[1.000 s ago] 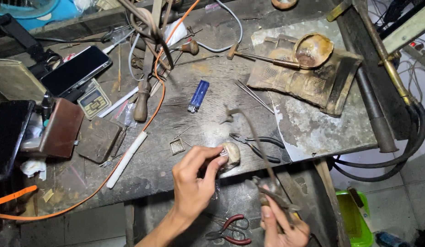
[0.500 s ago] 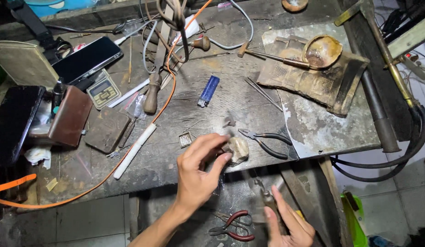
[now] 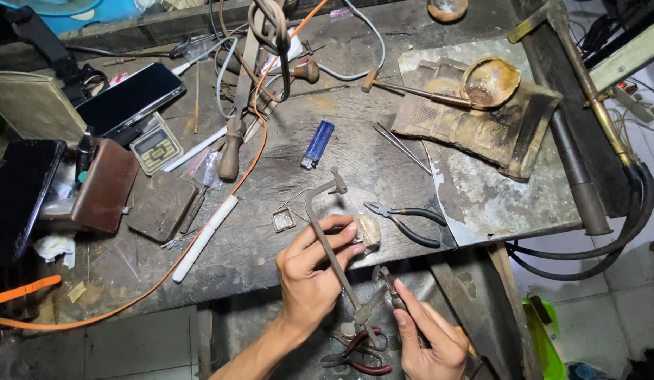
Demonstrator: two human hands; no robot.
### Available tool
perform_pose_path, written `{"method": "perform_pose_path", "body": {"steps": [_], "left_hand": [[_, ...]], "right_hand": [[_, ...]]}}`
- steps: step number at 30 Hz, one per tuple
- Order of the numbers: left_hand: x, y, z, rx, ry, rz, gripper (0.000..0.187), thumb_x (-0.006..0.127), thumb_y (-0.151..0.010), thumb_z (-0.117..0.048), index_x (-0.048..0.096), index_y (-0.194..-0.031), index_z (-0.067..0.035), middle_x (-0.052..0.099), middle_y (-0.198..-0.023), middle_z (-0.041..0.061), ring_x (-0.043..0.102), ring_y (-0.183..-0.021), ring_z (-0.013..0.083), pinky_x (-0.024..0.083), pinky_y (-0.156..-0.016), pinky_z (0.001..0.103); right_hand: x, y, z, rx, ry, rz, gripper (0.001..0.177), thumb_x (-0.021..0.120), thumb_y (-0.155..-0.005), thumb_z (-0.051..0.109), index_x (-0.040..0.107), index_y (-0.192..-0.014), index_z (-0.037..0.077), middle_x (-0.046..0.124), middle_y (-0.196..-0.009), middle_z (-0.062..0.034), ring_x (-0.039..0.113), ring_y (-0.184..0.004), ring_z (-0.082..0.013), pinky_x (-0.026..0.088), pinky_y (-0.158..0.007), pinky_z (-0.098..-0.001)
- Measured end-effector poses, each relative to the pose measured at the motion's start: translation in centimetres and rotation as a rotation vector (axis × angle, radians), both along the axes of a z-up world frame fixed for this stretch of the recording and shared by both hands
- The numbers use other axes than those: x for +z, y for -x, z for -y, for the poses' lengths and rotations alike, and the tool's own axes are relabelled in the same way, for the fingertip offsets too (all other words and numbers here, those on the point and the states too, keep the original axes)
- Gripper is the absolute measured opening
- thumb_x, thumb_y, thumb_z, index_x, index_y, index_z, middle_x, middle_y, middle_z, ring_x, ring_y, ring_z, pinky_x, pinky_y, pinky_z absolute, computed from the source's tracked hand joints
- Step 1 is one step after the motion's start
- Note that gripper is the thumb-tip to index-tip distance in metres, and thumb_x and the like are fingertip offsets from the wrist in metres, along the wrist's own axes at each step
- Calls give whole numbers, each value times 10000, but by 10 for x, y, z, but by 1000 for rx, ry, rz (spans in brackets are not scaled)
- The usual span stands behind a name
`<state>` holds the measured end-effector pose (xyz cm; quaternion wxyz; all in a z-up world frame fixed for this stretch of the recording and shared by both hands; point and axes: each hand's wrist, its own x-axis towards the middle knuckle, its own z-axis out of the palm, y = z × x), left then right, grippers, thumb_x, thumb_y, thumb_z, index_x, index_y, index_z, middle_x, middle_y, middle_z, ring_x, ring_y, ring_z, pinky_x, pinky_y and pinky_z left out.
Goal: Sawing a small metal piece using a jeweler's saw on a workbench
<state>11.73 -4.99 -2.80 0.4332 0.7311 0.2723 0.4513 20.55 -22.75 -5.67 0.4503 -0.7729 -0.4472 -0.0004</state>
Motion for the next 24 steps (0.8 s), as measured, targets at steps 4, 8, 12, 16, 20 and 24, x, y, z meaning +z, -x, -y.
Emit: {"method": "perform_pose_path", "body": {"steps": [4,8,12,16,20,24], "left_hand": [[4,-2,4,30,-10,8,288,830,-818,41,753,-1086,-32,728,-1105,175,772,-956,241,661,-852,278],[0,-2,4,58,-83,-15,267,862,-812,-34,762,-1059,-51,750,-1051,136,754,-948,241,617,-875,302],[-2,-5,2,73,-139,0,299,870,-798,11,747,-1069,-19,745,-968,130,729,-894,247,617,-817,302],[-2,-4,-1,36,-125,14,264,866,-789,26,756,-1027,-13,761,-947,122,721,-856,232,598,-813,300],[-5,-1,-2,0,-112,11,265,848,-801,39,758,-1045,-16,774,-976,122,737,-866,221,604,-799,288],[-7,-1,-1,-9,-128,17,265,847,-805,44,748,-1044,-13,773,-1026,126,759,-905,245,631,-829,306]], "right_hand": [[4,1,-4,14,-14,-13,271,642,-949,159,738,-1197,102,807,-1002,-20,735,-695,-48,519,-655,-173],[4,0,-5,38,-26,-20,261,639,-950,131,740,-1188,94,810,-1021,-20,764,-744,-44,541,-690,-159],[3,0,-7,52,-35,-39,254,641,-945,109,743,-1176,74,808,-1058,-46,793,-810,-69,568,-749,-172],[-2,1,-5,81,-73,-71,259,626,-948,80,730,-1180,32,805,-1033,-71,765,-782,-86,558,-773,-180],[5,7,-1,25,-44,-135,260,598,-954,120,741,-1169,89,710,-687,25,467,-419,-35,404,-477,-164],[1,3,-1,111,-39,-144,281,594,-965,100,716,-1218,74,786,-873,11,493,-415,-38,462,-492,-174]]}}
